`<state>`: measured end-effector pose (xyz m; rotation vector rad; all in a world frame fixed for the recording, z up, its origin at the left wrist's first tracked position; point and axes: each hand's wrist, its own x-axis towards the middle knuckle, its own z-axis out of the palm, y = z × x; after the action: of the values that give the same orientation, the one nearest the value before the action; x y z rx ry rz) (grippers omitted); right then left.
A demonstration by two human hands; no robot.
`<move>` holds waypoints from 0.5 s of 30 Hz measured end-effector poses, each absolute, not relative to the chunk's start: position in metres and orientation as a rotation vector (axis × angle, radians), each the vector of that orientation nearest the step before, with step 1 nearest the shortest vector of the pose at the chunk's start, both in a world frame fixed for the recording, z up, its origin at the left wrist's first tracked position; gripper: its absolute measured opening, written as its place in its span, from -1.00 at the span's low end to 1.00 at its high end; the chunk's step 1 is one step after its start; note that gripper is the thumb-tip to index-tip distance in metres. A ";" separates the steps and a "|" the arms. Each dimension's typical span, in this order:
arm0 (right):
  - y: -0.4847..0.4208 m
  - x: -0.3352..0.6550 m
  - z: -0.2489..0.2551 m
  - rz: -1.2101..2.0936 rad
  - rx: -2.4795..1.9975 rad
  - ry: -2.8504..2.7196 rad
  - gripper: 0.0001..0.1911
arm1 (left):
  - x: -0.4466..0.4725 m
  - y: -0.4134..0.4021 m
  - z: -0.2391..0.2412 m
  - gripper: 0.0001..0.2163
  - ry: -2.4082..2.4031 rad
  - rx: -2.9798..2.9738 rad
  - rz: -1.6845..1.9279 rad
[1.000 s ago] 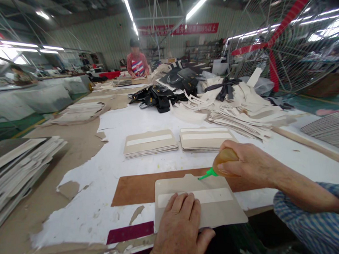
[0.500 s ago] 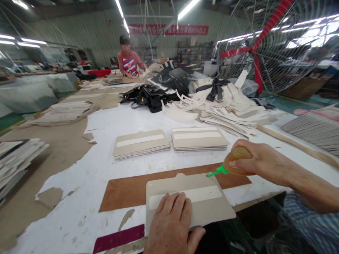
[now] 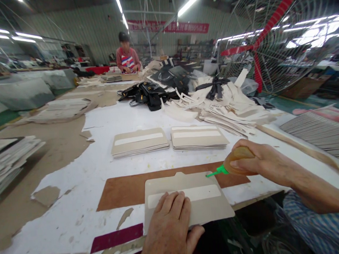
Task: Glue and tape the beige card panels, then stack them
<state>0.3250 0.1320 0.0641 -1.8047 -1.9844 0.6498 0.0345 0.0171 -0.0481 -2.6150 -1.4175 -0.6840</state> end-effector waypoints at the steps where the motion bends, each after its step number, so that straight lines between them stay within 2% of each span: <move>1: 0.132 0.320 0.065 0.667 -1.838 -1.998 -0.70 | 0.035 0.017 -0.048 -0.53 -1.420 -2.612 -0.687; 9: 0.135 0.306 0.069 0.696 -1.864 -2.021 -0.66 | 0.034 0.017 -0.048 -0.52 -1.423 -2.616 -0.678; 15: 0.136 0.294 0.067 0.691 -1.844 -2.025 -0.71 | 0.035 0.015 -0.049 -0.51 -1.449 -2.626 -0.667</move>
<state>0.2940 0.1359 0.0674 -1.8441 -2.0254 0.6914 0.0351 0.0154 -0.0488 -2.6262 -1.4487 -0.6669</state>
